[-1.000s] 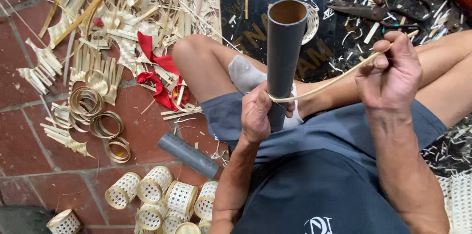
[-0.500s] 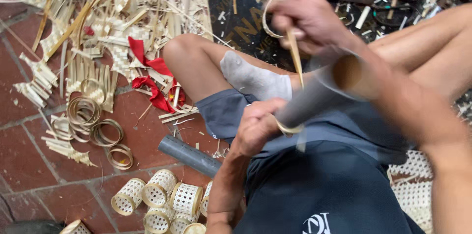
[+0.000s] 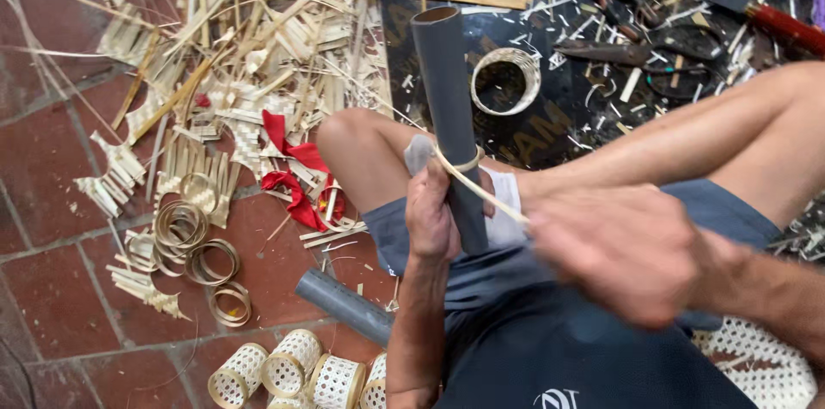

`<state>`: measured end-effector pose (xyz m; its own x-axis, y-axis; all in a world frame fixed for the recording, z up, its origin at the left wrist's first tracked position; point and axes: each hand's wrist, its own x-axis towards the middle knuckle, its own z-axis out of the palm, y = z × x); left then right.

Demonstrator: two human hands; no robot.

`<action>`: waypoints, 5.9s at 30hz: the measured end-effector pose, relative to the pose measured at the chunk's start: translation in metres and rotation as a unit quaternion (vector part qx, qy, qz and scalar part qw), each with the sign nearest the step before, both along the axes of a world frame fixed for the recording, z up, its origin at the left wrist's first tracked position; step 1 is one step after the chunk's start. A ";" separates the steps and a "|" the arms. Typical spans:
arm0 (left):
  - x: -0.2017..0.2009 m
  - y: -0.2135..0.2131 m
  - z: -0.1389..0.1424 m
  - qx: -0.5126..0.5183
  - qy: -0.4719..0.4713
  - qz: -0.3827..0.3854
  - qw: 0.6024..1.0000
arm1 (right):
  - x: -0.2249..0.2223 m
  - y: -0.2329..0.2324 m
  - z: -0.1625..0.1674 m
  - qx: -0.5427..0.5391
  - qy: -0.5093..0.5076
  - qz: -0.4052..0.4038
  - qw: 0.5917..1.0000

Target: The person sits on the floor assembling woven bamboo lampshade cylinders. They apply glue from a squeeze bottle to a bamboo rim, press the woven bamboo mesh into the ring, trim bamboo strips with a knife, and fit the strips around the lampshade rim by hand.

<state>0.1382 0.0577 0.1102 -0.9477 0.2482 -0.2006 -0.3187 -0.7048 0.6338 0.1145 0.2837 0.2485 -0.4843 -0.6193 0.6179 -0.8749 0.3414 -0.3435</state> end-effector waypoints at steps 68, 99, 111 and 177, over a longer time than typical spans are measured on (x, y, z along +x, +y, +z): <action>-0.047 -0.214 -0.126 -0.824 -0.006 0.170 0.541 | -0.057 -0.121 -0.082 -0.348 -0.449 -0.099 0.817; 0.098 -0.115 0.056 -0.524 0.012 0.062 0.849 | -0.115 -0.203 -0.044 0.123 -0.224 0.115 0.960; 0.039 -0.089 0.106 -0.503 0.237 0.181 0.811 | -0.188 0.146 -0.251 0.314 -0.235 -0.346 0.852; 0.046 -0.077 -0.020 -0.092 -0.307 0.096 0.942 | 0.053 0.014 -0.138 -0.025 -0.421 -0.032 0.906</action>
<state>0.1847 -0.0193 0.0901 -0.6629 -0.0088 -0.7487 -0.5434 -0.6823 0.4891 0.1675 0.2982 0.1107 -0.8314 -0.5543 0.0386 -0.2734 0.3476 -0.8969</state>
